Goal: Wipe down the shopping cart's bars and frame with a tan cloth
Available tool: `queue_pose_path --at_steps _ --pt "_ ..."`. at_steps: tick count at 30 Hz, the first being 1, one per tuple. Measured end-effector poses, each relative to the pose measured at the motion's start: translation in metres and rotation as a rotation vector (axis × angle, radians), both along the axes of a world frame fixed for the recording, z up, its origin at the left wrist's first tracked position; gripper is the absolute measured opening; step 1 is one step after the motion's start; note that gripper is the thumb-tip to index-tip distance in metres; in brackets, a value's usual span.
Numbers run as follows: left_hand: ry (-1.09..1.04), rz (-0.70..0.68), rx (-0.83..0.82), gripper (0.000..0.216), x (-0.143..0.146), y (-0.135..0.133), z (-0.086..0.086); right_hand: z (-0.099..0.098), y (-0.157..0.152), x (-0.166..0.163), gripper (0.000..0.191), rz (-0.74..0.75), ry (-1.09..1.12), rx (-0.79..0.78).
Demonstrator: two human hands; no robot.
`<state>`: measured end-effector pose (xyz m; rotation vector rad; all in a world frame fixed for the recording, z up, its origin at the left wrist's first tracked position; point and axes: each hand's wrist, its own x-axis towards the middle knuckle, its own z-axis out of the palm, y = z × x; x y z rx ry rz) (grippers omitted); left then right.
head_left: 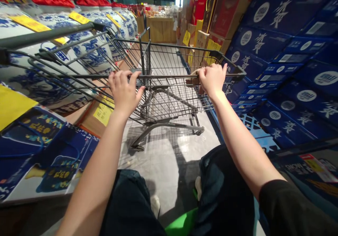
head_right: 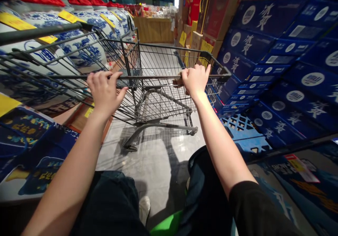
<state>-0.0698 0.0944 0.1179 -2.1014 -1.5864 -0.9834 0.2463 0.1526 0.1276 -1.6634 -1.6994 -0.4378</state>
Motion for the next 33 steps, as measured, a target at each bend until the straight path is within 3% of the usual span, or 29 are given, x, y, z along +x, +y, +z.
queue_pose_path --at_steps 3,9,11,16,18,21,26,28,33 --pt "0.007 0.003 0.031 0.052 -0.001 0.002 -0.003 0.006 0.0 -0.019 0.051 0.058 -0.032 -0.017" --pt "0.077 0.053 0.083 0.047 -0.004 0.004 -0.006 0.022 -0.017 -0.061 0.048 0.35 -0.182 -0.135" --pt "0.081 0.051 0.077 0.049 -0.004 0.003 -0.006 0.03 -0.018 -0.052 0.049 0.318 -0.175 -0.181" --pt "0.09 0.057 0.081 0.054 -0.004 0.003 -0.007 0.039 -0.009 -0.013 0.045 0.073 -0.091 -0.316" --pt "0.099 0.064 0.094 0.053 -0.004 0.004 -0.008 0.033 -0.012 -0.014 0.046 0.074 -0.065 -0.287" --pt "0.086 0.059 0.106 0.05 -0.005 0.005 -0.008 0.018 -0.026 -0.039 0.048 0.142 -0.07 -0.121" --pt "0.046 0.027 0.071 0.048 -0.007 0.004 -0.005 0.001 -0.042 -0.072 0.043 0.381 -0.216 0.008" --pt "0.058 0.023 0.064 0.047 -0.008 0.003 -0.004 0.0 -0.036 -0.059 0.043 0.353 -0.205 0.006" --pt "0.073 0.02 0.101 0.05 -0.007 0.003 -0.005 0.0 -0.008 0.02 0.044 0.003 0.01 0.025"
